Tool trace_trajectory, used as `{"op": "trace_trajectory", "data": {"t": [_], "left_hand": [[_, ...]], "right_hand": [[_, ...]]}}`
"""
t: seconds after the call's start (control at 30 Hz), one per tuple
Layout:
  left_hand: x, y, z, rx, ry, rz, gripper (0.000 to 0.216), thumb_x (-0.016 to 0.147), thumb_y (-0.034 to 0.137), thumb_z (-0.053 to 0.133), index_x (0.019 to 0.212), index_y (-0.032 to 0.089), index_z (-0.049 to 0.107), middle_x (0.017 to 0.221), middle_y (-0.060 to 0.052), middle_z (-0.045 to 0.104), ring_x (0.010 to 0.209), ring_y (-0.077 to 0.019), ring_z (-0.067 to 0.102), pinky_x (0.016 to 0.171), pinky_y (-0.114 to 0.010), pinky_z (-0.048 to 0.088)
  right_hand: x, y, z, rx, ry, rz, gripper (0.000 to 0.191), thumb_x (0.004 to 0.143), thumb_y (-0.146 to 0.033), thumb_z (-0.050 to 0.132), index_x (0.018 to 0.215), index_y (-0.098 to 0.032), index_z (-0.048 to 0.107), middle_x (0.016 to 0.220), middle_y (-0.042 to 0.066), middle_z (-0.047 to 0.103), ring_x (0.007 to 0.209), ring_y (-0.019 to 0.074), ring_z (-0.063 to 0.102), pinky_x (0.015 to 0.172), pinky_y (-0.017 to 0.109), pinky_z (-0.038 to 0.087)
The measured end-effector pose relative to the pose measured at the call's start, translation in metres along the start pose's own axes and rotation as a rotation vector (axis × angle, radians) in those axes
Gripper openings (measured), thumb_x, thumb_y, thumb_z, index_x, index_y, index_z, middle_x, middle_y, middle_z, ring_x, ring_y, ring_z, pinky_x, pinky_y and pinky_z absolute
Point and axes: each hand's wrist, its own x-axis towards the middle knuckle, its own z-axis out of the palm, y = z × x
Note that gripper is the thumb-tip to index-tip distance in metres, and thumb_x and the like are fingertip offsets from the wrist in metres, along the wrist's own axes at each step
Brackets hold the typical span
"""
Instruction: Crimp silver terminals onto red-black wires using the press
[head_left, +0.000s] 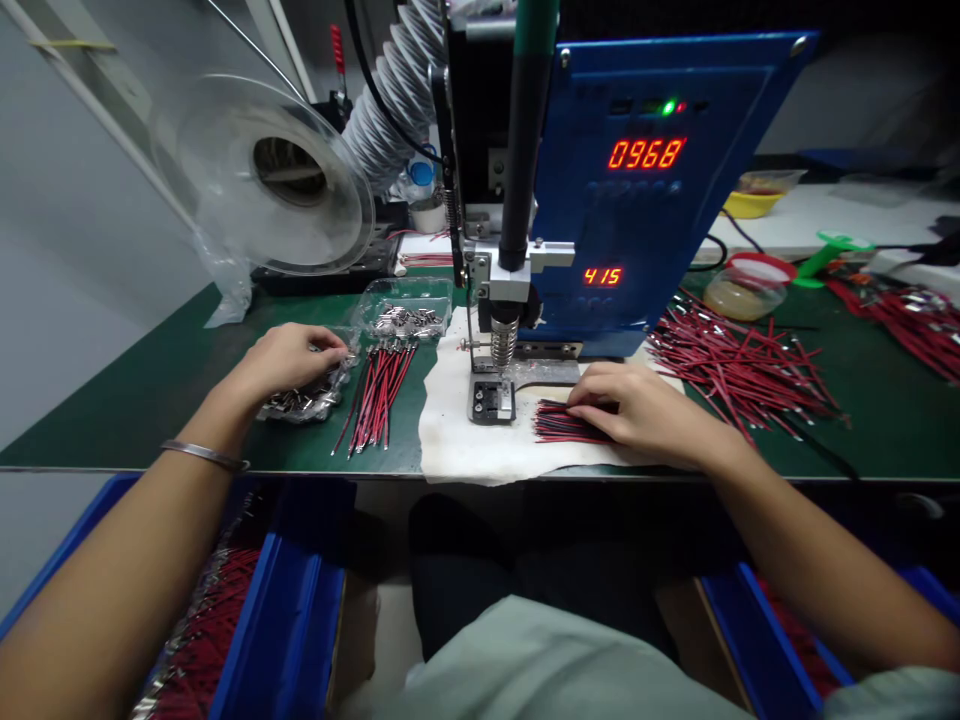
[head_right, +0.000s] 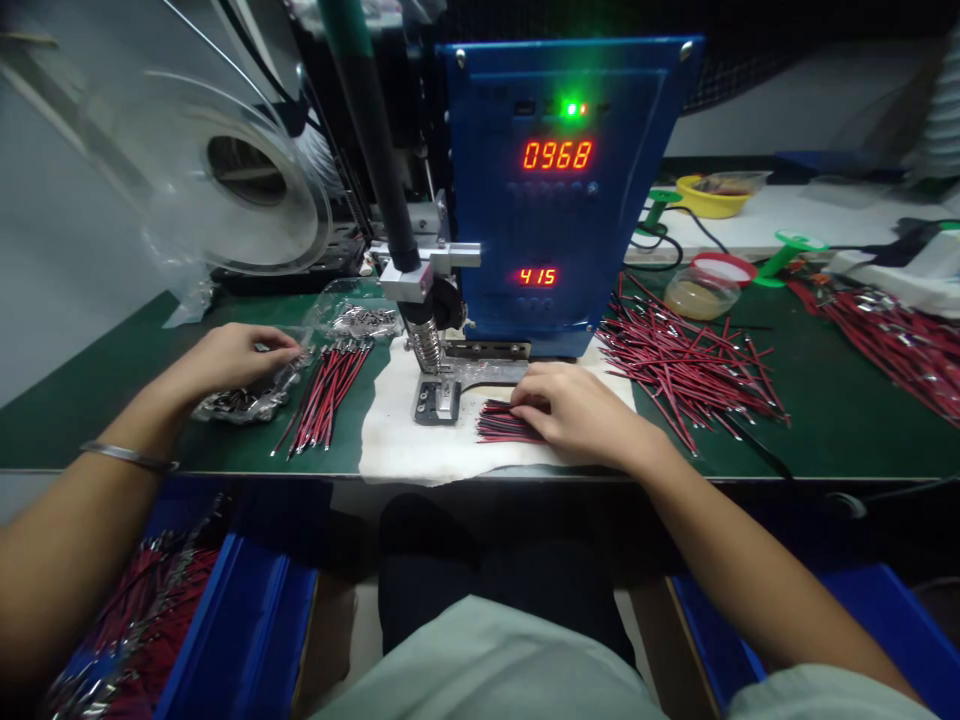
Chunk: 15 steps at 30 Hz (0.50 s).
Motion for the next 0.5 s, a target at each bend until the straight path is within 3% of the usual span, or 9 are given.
{"op": "trace_trajectory", "data": {"t": [0.13,0.27,0.4,0.5], "left_hand": [[0.006,0.002,0.004,-0.113,-0.055,-0.016,0.014,0.069,0.024,0.076,0.073,0.011,0.071,0.059,0.005,0.064,0.056,-0.0054,0.045,0.064,-0.016,0.03],[0.012,0.004,0.006,-0.175,-0.028,-0.066,0.014,0.061,0.013,0.08,0.067,0.008,0.069,0.058,0.003,0.065,0.054,-0.0052,0.045,0.06,-0.016,0.029],[0.005,0.006,-0.003,-0.183,0.099,-0.125,0.017,0.06,0.017,0.082,0.064,0.008,0.068,0.048,0.004,0.059,0.05,-0.0064,0.041,0.054,-0.017,0.026],[-0.012,0.015,-0.014,-0.225,0.298,-0.105,0.013,0.065,0.019,0.078,0.07,0.01,0.07,0.052,0.003,0.06,0.053,-0.0072,0.047,0.055,-0.018,0.03]], "right_hand": [[0.001,-0.001,-0.001,0.026,0.014,0.004,0.016,0.088,-0.026,0.053,0.086,-0.02,0.068,0.088,0.005,0.064,0.08,0.0169,0.059,0.074,0.027,0.044],[0.0,0.001,-0.003,0.042,0.021,0.013,0.015,0.087,-0.027,0.054,0.087,-0.02,0.067,0.088,0.004,0.066,0.079,0.0168,0.06,0.073,0.027,0.044],[-0.001,0.003,-0.004,0.058,0.037,0.02,0.013,0.086,-0.024,0.055,0.089,-0.02,0.067,0.087,0.002,0.069,0.079,0.0158,0.062,0.074,0.026,0.044],[0.002,0.002,-0.011,0.075,0.067,-0.043,0.019,0.089,-0.023,0.051,0.099,-0.019,0.067,0.095,0.004,0.069,0.084,0.0158,0.063,0.077,0.026,0.044]]}}
